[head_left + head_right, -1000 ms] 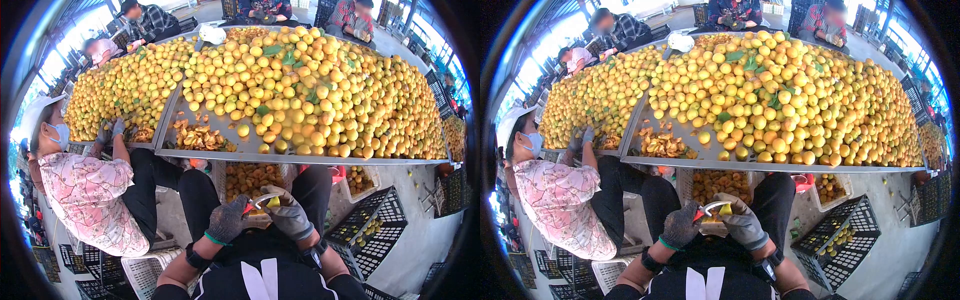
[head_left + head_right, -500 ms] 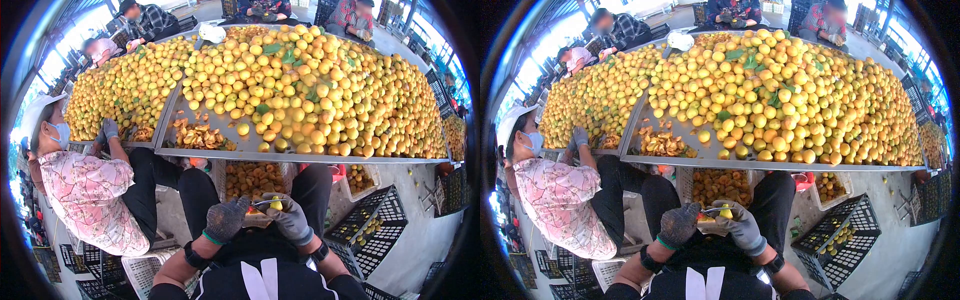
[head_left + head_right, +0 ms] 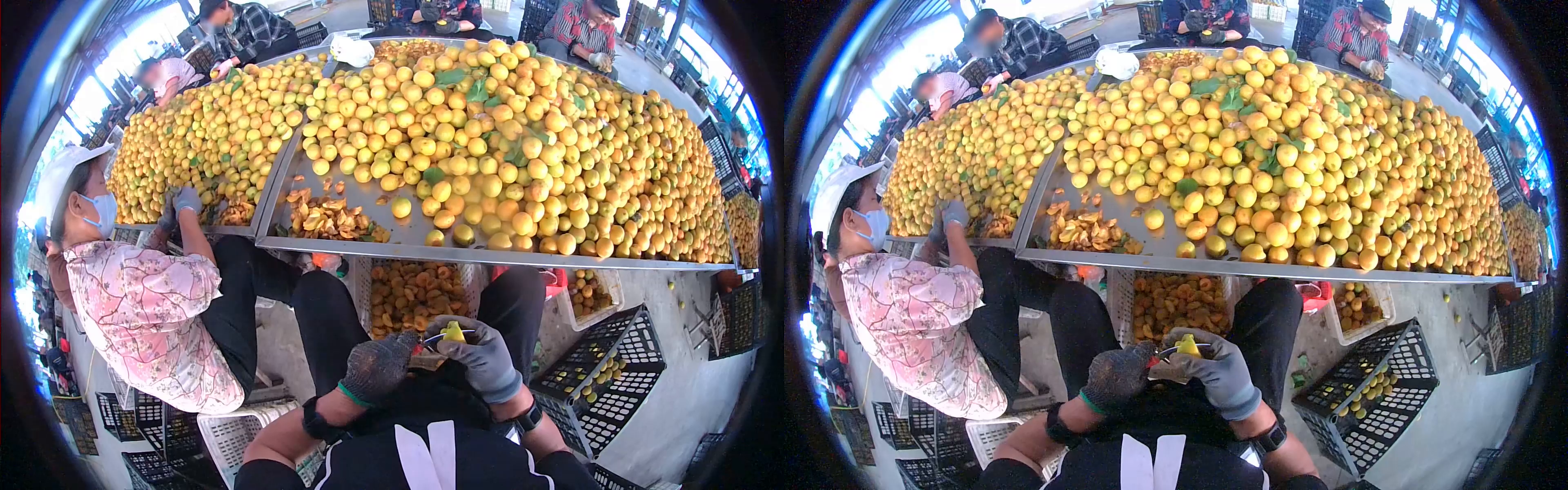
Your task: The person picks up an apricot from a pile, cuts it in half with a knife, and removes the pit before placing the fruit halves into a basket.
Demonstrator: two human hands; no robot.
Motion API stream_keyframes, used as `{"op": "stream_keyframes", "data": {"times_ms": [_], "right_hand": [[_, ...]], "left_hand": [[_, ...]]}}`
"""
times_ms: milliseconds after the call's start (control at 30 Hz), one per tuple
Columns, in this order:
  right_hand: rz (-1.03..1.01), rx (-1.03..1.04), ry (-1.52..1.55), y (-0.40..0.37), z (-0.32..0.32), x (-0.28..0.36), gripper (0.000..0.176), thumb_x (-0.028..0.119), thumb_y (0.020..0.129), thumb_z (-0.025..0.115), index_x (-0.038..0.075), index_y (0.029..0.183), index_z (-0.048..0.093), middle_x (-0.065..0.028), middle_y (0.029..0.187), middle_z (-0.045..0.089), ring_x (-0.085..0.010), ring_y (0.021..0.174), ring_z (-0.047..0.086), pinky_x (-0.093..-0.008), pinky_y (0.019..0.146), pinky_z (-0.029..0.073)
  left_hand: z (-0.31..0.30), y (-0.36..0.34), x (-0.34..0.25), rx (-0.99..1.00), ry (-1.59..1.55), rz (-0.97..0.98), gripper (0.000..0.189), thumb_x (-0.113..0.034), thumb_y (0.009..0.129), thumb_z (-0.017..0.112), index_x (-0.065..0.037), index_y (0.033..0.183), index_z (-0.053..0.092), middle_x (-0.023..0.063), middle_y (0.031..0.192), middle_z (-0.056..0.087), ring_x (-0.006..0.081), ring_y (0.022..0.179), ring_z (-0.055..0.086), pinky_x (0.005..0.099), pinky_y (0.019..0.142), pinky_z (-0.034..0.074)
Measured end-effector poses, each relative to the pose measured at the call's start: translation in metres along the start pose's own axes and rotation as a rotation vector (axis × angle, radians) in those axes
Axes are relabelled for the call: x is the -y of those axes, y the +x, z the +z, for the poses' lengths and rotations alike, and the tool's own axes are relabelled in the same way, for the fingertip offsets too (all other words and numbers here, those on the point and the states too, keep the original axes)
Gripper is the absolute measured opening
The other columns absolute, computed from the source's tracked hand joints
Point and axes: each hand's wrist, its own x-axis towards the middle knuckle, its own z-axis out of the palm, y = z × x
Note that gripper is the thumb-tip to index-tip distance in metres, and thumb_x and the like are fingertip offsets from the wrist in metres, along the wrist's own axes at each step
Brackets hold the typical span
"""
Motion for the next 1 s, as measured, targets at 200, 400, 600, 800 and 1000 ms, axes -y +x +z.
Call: {"op": "stream_keyframes", "data": {"times_ms": [200, 400, 600, 800, 1000], "right_hand": [[-0.047, 0.076, 0.485, 0.01, -0.001, -0.023, 0.04, 0.011, 0.084, 0.071, 0.003, 0.122, 0.058, -0.014, 0.117, 0.064, -0.0216, 0.105, 0.062, -0.034, 0.093, 0.049], [-0.126, 0.11, 0.45, 0.013, 0.007, -0.015, 0.03, 0.013, 0.089, 0.065, 0.006, 0.118, 0.059, -0.0125, 0.116, 0.065, -0.0272, 0.121, 0.055, -0.0421, 0.106, 0.039], [-0.161, 0.121, 0.566, 0.015, 0.02, -0.015, 0.024, 0.016, 0.094, 0.058, 0.006, 0.115, 0.057, -0.0136, 0.123, 0.06, -0.0257, 0.115, 0.057, -0.04, 0.094, 0.049], [0.029, -0.144, 0.527, 0.015, 0.03, -0.01, 0.018, 0.02, 0.093, 0.057, 0.006, 0.105, 0.062, -0.0114, 0.105, 0.068, -0.0292, 0.11, 0.061, -0.0418, 0.1, 0.043], [-0.255, -0.218, 0.277, 0.028, 0.014, -0.042, 0.017, 0.015, 0.093, 0.054, 0.003, 0.102, 0.061, -0.0122, 0.101, 0.068, -0.0311, 0.105, 0.062, -0.0413, 0.097, 0.045]], "left_hand": [[0.003, 0.007, -0.008, 0.18, -0.253, -0.152, 0.046, -0.026, 0.083, 0.063, -0.001, 0.121, 0.054, 0.0185, 0.085, 0.066, 0.034, 0.078, 0.066, 0.044, 0.064, 0.052], [-0.002, 0.015, -0.019, 0.292, -0.499, -0.23, 0.054, -0.026, 0.085, 0.061, 0.002, 0.129, 0.047, 0.0245, 0.086, 0.066, 0.0392, 0.077, 0.066, 0.0488, 0.066, 0.052], [-0.003, 0.012, -0.02, 0.166, -0.226, -0.171, 0.042, -0.023, 0.087, 0.058, -0.006, 0.124, 0.052, 0.0178, 0.073, 0.066, 0.0351, 0.066, 0.067, 0.0474, 0.058, 0.052], [0.018, 0.013, -0.009, 0.106, -0.208, -0.075, 0.041, -0.023, 0.086, 0.062, -0.007, 0.121, 0.05, 0.0185, 0.08, 0.066, 0.0386, 0.073, 0.067, 0.0479, 0.06, 0.052], [0.016, 0.024, -0.018, 0.247, -0.288, -0.215, 0.042, -0.021, 0.086, 0.061, -0.008, 0.124, 0.049, 0.0196, 0.085, 0.067, 0.0402, 0.078, 0.066, 0.0484, 0.063, 0.052]]}}
